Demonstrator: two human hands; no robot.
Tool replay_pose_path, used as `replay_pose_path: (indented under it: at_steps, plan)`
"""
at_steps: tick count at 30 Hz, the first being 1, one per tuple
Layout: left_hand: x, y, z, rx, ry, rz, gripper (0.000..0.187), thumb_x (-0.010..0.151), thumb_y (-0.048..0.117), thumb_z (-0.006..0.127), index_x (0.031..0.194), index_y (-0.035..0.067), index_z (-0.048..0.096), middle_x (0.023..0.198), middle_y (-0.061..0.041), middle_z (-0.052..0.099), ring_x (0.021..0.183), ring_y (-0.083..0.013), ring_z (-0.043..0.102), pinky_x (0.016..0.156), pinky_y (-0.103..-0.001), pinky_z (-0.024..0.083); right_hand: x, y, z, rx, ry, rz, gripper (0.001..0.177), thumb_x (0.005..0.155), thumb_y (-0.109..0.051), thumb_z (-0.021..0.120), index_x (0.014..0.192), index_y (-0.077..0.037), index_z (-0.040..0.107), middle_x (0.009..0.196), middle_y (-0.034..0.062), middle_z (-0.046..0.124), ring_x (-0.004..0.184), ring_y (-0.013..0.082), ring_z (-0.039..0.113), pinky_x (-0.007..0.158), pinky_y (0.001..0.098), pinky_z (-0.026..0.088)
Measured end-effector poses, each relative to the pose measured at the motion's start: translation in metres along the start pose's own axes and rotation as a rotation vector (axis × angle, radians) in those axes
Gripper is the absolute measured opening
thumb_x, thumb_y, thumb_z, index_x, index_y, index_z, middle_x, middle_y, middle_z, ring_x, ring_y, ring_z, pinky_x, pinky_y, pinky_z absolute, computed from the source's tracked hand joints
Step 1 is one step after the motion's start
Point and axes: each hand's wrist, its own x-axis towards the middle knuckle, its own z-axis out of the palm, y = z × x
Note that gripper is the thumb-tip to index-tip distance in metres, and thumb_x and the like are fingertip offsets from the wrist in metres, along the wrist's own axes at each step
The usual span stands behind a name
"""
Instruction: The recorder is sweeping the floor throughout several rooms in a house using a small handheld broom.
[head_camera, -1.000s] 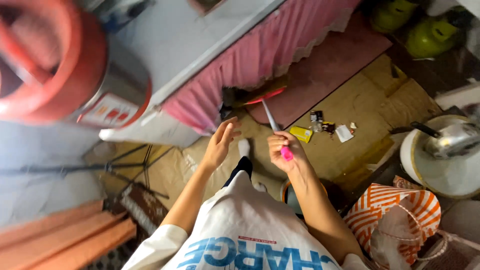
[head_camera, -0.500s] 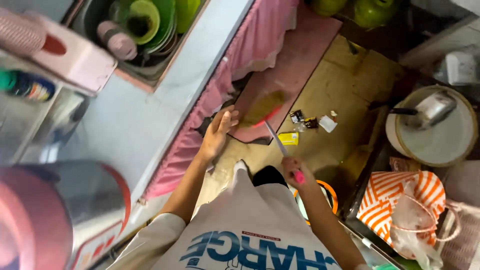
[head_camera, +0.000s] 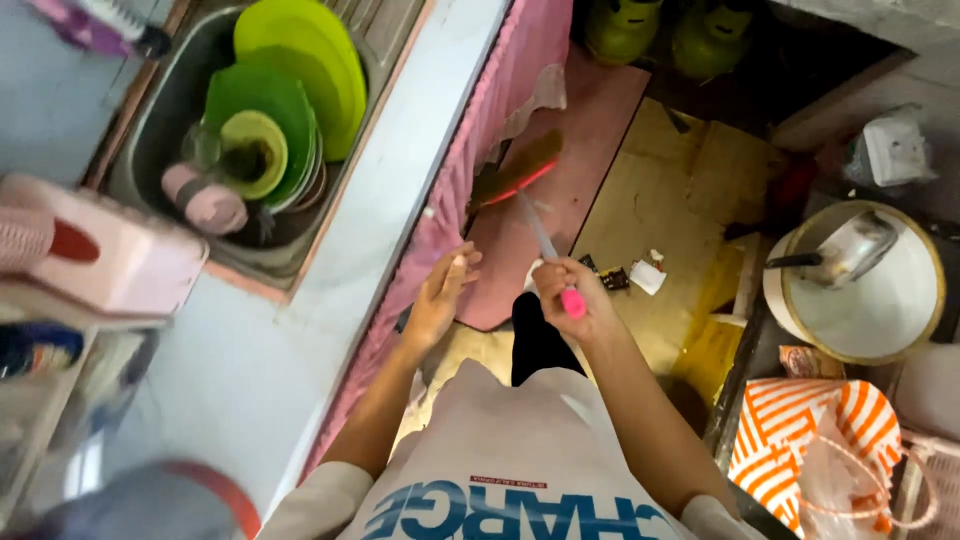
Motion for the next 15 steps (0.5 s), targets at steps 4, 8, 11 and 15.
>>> replay_pose_path:
  at_steps: [4,8,11,15]
  plan:
    - [0.081,-0.008,0.009,-0.002,-0.026,0.035,0.052,0.111,0.038,0.042,0.149,0.003,0.048,0.135,-0.015,0.066,0.117,-0.0214,0.068,0.096,-0.031,0.051,0.054,-0.092,-0.004,0.140,-0.046,-0.055,0.012,0.096,-0.004,0.042,0.085,-0.004,0.047,0.071,-0.0020,0.045,0.055,0.0070,0.048,0.050,0.0211,0.047]
    - [0.156,0.055,0.045,0.014,-0.007,-0.150,0.055,0.107,0.039,0.040,0.150,0.006,0.046,0.138,-0.010,0.063,0.117,-0.0209,0.068,0.080,-0.028,0.047,0.037,-0.175,-0.038,0.267,-0.004,-0.197,0.010,0.093,0.000,0.044,0.084,-0.004,0.047,0.071,-0.0017,0.046,0.055,0.0083,0.049,0.052,0.0207,0.048]
    - [0.224,0.040,0.054,-0.098,-0.042,-0.146,0.056,0.107,0.040,0.043,0.151,0.005,0.044,0.143,-0.013,0.059,0.121,-0.0245,0.060,0.084,-0.036,0.047,0.018,-0.212,-0.022,0.365,0.028,-0.211,0.020,0.095,0.000,0.053,0.077,-0.008,0.045,0.066,-0.0030,0.046,0.052,0.0085,0.048,0.053,0.0215,0.049]
    - [0.277,0.091,0.090,0.147,-0.057,-0.104,0.059,0.108,0.047,0.036,0.151,0.008,0.045,0.145,-0.011,0.060,0.127,-0.0238,0.061,0.106,-0.038,0.045,0.008,-0.194,0.071,0.347,0.163,-0.195,0.020,0.095,0.001,0.054,0.078,-0.006,0.046,0.066,-0.0025,0.047,0.052,0.0064,0.050,0.051,0.0195,0.051]
